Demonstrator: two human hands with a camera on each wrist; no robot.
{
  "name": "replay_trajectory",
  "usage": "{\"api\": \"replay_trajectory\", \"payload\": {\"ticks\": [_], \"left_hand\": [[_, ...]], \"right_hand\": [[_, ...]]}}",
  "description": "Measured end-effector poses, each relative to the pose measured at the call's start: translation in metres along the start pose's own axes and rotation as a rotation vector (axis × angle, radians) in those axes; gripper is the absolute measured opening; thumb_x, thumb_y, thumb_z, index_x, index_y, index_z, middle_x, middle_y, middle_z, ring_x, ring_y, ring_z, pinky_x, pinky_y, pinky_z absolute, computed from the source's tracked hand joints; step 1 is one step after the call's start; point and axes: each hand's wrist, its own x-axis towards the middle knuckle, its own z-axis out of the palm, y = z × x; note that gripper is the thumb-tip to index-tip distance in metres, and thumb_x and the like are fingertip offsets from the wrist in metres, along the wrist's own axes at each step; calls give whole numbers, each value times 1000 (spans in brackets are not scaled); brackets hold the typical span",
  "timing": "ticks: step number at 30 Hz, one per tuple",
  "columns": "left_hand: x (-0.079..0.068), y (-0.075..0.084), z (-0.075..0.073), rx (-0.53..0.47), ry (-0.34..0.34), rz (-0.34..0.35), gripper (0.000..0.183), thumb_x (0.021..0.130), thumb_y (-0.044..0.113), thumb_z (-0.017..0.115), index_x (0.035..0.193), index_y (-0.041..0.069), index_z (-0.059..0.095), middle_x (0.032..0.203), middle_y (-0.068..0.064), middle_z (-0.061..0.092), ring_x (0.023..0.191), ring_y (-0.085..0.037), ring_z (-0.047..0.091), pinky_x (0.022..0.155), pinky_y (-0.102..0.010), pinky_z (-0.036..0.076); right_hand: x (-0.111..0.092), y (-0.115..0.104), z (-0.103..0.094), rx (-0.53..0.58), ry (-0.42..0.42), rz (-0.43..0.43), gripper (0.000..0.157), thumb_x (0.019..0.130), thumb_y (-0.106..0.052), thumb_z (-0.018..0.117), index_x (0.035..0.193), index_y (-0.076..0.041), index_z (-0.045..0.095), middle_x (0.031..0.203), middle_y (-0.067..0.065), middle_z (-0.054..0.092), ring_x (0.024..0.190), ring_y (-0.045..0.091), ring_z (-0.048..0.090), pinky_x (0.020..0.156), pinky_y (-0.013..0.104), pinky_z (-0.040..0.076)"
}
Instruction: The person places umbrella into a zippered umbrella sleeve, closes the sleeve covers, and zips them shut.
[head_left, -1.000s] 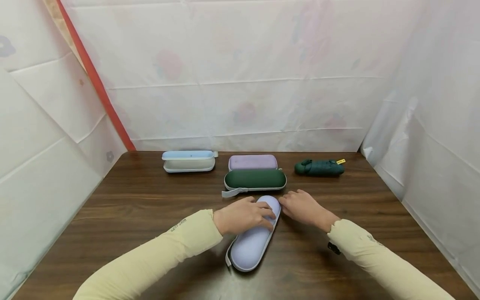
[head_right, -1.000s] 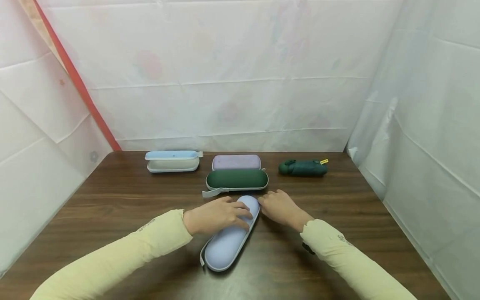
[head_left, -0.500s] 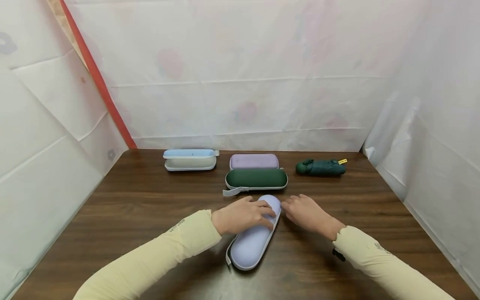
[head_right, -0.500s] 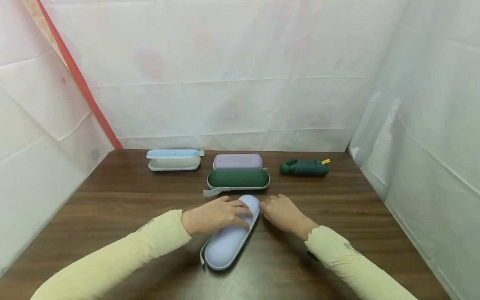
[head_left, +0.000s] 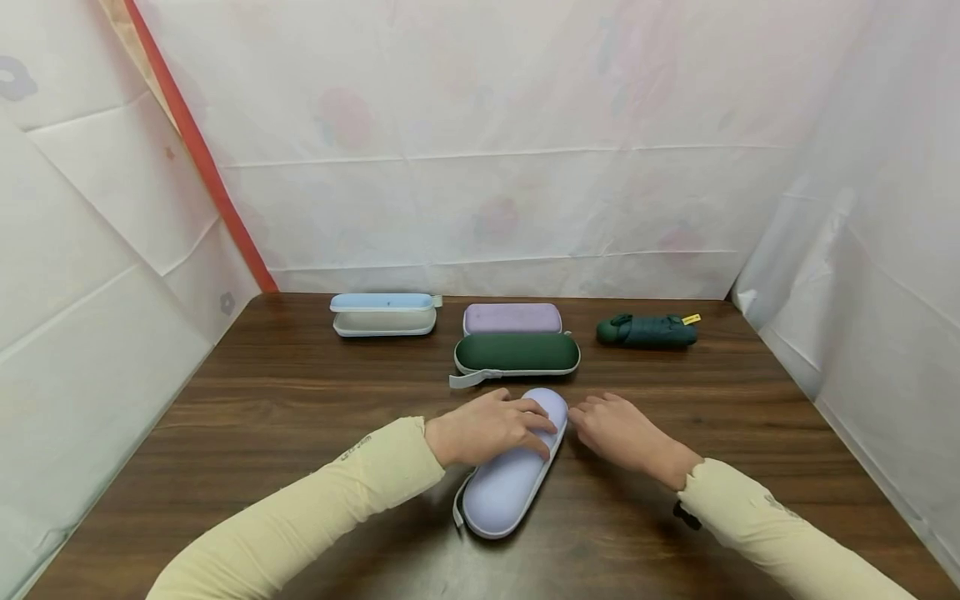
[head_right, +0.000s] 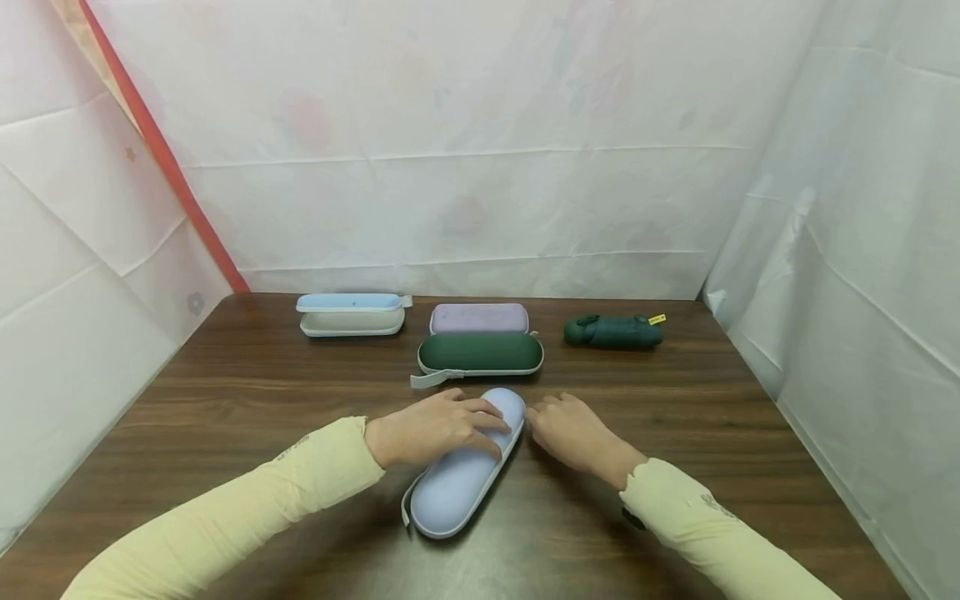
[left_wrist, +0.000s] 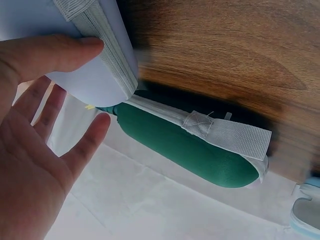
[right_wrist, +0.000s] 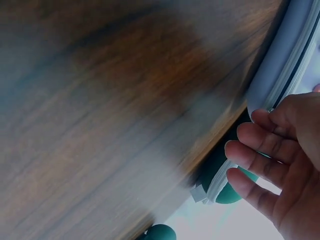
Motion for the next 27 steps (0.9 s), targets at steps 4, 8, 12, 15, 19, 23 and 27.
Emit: {"api": "replay_trajectory", "payload": {"ticks": [4, 8, 12, 15, 19, 23, 27], "left_hand": [[1, -1, 1, -5, 10, 5, 41, 88, 15, 65, 116, 44, 65, 134, 15, 52, 128, -8, 40, 78, -32, 41], [1, -3, 2, -21, 13, 5, 46, 84, 10, 68, 116, 43, 66, 133, 15, 53, 127, -10, 41, 77, -33, 42], [-1, -5, 2, -39, 10, -8, 50, 82, 7, 71, 117, 41, 66, 133, 13, 53, 127, -12, 41, 80, -36, 43], [-2, -5, 3, -32, 24, -15, 51, 80, 7, 72, 117, 41, 66, 131, 12, 54, 125, -12, 43, 82, -36, 41], [-3, -4, 3, -8, 67, -12, 50, 77, 7, 75, 114, 40, 67, 124, 10, 58, 119, -13, 47, 82, -35, 39], [-4, -3, 0, 17, 102, -11, 47, 77, 7, 75, 111, 39, 69, 116, 8, 60, 113, -14, 50, 84, -38, 40], [-7, -5, 0, -15, 100, -18, 47, 75, 4, 73, 111, 35, 69, 116, 6, 60, 116, -15, 50, 92, -43, 40]], "right_hand": [[-4, -6, -2, 16, -12, 7, 6, 85, -12, 69, 87, -10, 63, 80, 1, 63, 76, 18, 59, 65, 35, 46], [-6, -16, -4, 61, 5, -52, 7, 86, -13, 68, 85, -12, 61, 75, -2, 59, 71, 15, 58, 64, 34, 46], [-5, -23, -6, 51, 10, -97, 7, 88, -15, 65, 85, -13, 60, 74, -3, 56, 70, 15, 57, 64, 34, 46], [-4, -23, -7, 29, -3, -92, 5, 89, -15, 65, 86, -14, 61, 75, -3, 57, 72, 15, 58, 65, 34, 46], [-1, -20, -9, 34, -21, -114, 4, 88, -14, 66, 89, -14, 62, 77, -3, 59, 73, 15, 58, 65, 34, 47], [5, -15, -10, 37, -23, -150, 5, 88, -12, 66, 92, -13, 63, 79, -2, 60, 74, 15, 59, 63, 33, 46], [12, -11, -9, 6, -17, -169, 6, 89, -14, 66, 94, -14, 63, 82, -2, 62, 77, 16, 59, 65, 35, 48]]}}
